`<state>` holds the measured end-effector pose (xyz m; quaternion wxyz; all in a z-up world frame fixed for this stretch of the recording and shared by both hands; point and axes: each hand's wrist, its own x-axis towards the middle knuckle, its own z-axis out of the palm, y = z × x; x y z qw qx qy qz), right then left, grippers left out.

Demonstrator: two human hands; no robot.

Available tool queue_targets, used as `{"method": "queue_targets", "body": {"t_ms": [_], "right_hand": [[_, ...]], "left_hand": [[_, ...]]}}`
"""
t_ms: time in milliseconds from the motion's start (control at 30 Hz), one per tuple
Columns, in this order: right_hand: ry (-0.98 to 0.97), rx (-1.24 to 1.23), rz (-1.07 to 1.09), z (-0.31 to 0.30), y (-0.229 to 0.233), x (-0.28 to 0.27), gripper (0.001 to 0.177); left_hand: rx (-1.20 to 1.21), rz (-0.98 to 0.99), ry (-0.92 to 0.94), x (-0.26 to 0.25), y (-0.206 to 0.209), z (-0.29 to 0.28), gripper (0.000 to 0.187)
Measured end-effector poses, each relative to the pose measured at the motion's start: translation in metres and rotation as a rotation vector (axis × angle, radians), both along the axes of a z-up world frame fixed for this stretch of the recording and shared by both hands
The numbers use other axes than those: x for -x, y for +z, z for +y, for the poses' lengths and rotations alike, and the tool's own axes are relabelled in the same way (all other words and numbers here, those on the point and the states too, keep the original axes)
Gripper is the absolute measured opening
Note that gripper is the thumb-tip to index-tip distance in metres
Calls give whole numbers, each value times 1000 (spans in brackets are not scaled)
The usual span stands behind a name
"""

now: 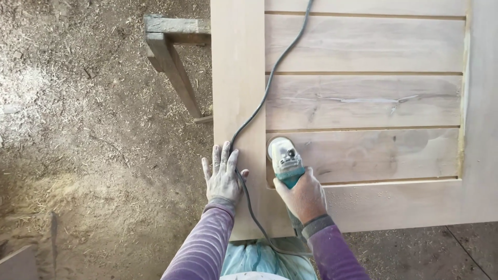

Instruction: Sanding a wooden door panel using an orbital sander.

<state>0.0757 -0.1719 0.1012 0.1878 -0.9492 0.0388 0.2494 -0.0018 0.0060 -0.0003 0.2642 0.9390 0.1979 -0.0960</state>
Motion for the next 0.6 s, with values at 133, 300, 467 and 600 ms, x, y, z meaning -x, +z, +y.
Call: {"method": "queue_targets", "body": {"t_ms": [133, 300, 467, 600], "right_hand": [[4, 8, 41, -15, -1, 22, 62], [55, 12, 82, -33, 0, 36, 64], [43, -29, 117, -80, -23, 28, 63], [-54, 28, 108, -83, -13, 10, 63]], "left_hand": [[6, 50, -20, -3, 2, 2, 65], [-28, 18, -22, 0, -4, 2, 64], [-42, 41, -26, -1, -3, 2, 64], [-67, 55, -34, -1, -1, 1, 63]]}}
